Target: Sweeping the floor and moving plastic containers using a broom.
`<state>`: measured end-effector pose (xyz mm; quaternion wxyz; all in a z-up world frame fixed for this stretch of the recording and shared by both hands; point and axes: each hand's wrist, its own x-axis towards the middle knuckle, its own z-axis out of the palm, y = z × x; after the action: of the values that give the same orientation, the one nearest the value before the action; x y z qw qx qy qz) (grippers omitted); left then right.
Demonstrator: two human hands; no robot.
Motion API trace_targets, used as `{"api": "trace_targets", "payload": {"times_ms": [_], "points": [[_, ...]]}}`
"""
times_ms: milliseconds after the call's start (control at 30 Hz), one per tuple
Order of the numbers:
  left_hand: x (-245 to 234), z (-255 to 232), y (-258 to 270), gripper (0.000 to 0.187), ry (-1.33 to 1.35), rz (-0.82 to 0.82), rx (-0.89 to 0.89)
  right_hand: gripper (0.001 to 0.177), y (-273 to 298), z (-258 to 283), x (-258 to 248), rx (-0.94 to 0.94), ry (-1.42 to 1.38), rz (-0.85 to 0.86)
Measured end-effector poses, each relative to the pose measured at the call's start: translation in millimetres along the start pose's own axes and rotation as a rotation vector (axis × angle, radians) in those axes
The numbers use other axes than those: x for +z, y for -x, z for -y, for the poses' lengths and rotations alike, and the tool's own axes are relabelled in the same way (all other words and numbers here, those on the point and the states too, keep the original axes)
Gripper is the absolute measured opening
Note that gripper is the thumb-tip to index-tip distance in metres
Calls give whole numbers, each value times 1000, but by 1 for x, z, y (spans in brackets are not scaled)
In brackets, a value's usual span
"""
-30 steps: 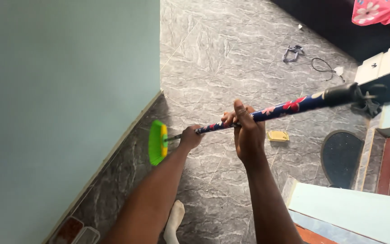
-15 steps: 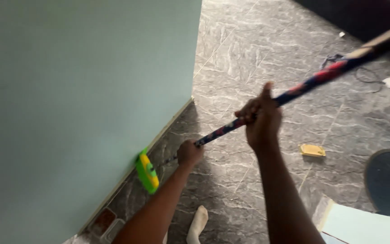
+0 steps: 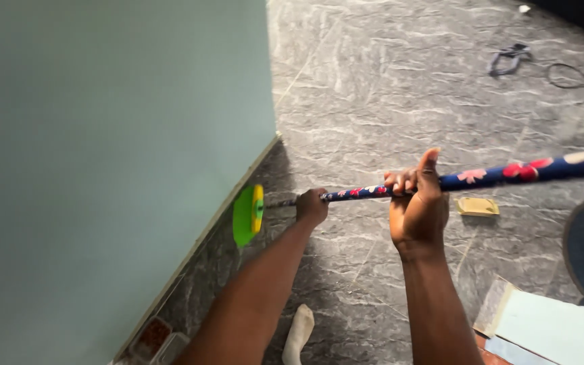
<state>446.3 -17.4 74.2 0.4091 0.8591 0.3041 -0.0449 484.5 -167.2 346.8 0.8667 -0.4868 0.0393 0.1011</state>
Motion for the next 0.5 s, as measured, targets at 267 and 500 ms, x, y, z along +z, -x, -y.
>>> {"api": "trace_targets", "payload": {"times_ms": [267, 500], "points": [[-16, -91, 4, 12, 118, 94, 301, 48, 13, 63, -17, -197, 167, 51], [-79, -108, 64, 15, -53, -25, 270, 56, 9, 120, 21, -227, 147, 46]]}}
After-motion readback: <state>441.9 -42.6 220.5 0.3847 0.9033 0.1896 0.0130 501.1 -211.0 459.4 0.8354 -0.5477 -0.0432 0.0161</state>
